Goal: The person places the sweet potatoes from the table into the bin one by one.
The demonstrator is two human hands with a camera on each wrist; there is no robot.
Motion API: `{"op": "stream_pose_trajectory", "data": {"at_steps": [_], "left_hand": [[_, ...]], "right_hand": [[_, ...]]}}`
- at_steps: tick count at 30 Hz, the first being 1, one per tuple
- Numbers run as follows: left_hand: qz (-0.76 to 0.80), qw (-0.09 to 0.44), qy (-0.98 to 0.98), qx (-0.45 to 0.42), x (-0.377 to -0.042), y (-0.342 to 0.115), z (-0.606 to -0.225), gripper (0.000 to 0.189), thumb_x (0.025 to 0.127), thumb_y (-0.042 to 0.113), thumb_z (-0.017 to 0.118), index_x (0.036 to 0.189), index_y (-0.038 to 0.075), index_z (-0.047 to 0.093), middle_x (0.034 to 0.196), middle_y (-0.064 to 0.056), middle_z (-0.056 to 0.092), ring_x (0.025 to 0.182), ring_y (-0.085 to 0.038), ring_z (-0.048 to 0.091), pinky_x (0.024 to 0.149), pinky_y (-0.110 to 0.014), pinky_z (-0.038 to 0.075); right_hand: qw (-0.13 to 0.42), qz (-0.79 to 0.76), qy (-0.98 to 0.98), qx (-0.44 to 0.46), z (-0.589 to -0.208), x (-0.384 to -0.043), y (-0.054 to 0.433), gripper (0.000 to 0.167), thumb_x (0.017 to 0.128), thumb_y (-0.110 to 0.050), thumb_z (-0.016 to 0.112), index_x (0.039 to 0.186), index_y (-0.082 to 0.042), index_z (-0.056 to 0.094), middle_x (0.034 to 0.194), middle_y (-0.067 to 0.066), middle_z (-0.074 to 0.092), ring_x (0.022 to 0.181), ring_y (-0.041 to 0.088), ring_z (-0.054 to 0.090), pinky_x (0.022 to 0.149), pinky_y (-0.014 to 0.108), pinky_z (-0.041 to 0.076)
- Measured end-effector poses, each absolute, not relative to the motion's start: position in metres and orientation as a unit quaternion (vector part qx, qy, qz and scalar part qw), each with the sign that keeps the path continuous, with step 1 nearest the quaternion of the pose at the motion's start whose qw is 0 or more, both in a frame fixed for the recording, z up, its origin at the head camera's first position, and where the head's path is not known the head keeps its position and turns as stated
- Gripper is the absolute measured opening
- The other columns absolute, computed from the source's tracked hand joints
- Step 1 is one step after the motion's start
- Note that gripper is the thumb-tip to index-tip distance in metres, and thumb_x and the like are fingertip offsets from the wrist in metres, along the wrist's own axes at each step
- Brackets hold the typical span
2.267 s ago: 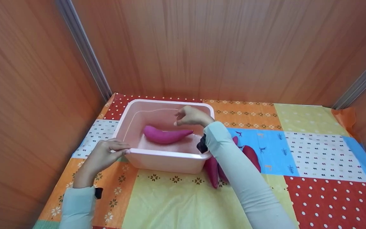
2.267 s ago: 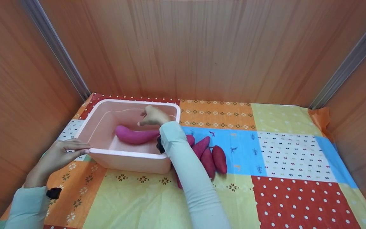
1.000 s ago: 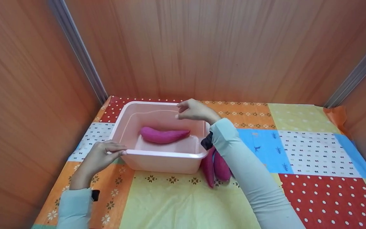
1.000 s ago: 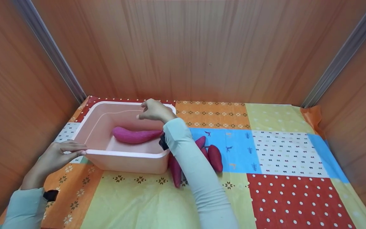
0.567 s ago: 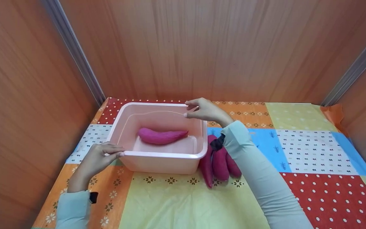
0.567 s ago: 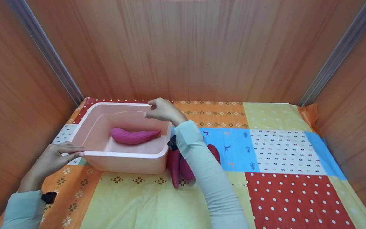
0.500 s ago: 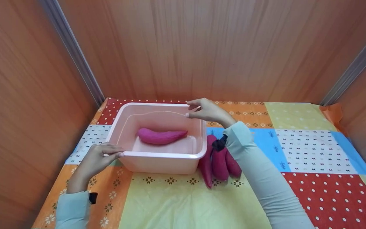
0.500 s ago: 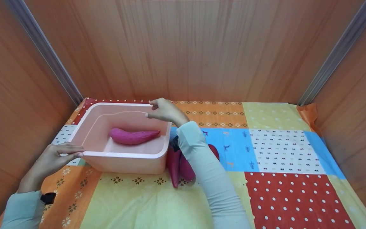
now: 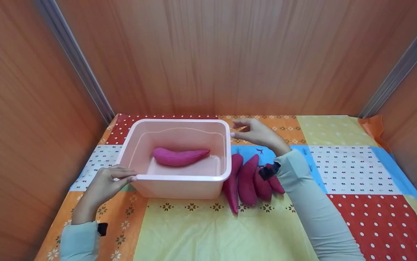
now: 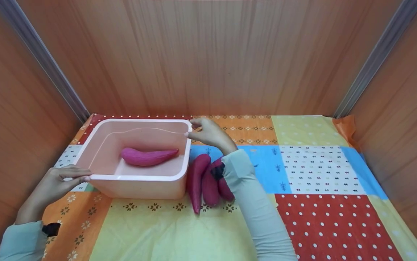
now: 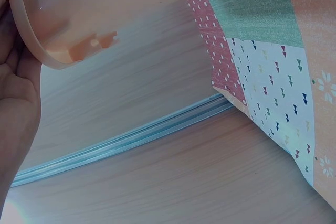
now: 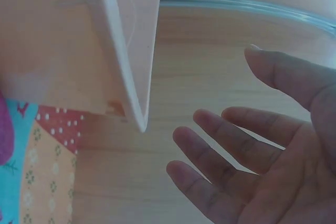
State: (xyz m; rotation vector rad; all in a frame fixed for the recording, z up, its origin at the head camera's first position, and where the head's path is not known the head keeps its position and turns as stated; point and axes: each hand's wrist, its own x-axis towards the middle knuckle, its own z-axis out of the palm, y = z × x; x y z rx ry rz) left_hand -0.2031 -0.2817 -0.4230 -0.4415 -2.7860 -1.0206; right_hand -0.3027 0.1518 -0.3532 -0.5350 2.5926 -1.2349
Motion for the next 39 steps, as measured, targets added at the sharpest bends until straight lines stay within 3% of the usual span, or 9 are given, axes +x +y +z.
{"op": "stream_pose_trajectory", "data": {"at_steps": [10,20,30,35,39], "left_hand": [[-0.341,0.08,-0.925,-0.147,-0.204,-0.283,-0.423,0.023,0.083,0.011,0.074,0.106,0.01,0.075,0.104,-0.009,0.074,0.103,-0.031,0.066,0.085,-0.045,0.055],[-0.34,0.071,-0.927,-0.143,-0.202,-0.283,-0.422,0.023,0.084,0.013,0.073,0.107,0.011,0.075,0.107,-0.01,0.073,0.106,-0.033,0.065,0.086,-0.046,0.054],[-0.34,0.071,-0.926,-0.147,-0.204,-0.283,-0.421,0.023,0.084,0.014,0.073,0.107,0.012,0.075,0.107,-0.01,0.073,0.105,-0.033,0.065,0.084,-0.044,0.056],[-0.336,0.083,-0.926,-0.151,-0.205,-0.283,-0.424,0.022,0.083,0.011,0.074,0.104,0.01,0.076,0.102,-0.009,0.074,0.099,-0.03,0.067,0.083,-0.044,0.057],[-0.337,0.086,-0.926,-0.148,-0.206,-0.282,-0.424,0.022,0.082,0.009,0.075,0.104,0.009,0.076,0.102,-0.009,0.074,0.099,-0.03,0.067,0.083,-0.045,0.057]], "right_hand": [[0.111,-0.439,0.883,-0.127,-0.37,-0.293,0.19,0.066,0.09,-0.044,0.065,0.143,-0.011,0.045,0.143,0.012,0.05,0.124,0.032,0.053,0.097,0.047,0.051],[0.103,-0.459,0.876,-0.11,-0.403,-0.282,0.228,0.068,0.091,-0.044,0.063,0.145,-0.009,0.042,0.146,0.015,0.046,0.127,0.034,0.051,0.103,0.052,0.044],[0.107,-0.477,0.869,-0.07,-0.445,-0.274,0.26,0.066,0.093,-0.037,0.062,0.146,-0.006,0.039,0.143,0.021,0.047,0.123,0.035,0.052,0.086,0.034,0.052],[0.123,-0.496,0.858,-0.045,-0.464,-0.272,0.271,0.069,0.094,-0.037,0.061,0.147,-0.002,0.035,0.146,0.023,0.042,0.129,0.037,0.048,0.1,0.047,0.048],[0.134,-0.507,0.851,-0.031,-0.476,-0.272,0.277,0.069,0.096,-0.035,0.058,0.148,0.0,0.031,0.148,0.025,0.038,0.133,0.04,0.043,0.105,0.055,0.041]]}}
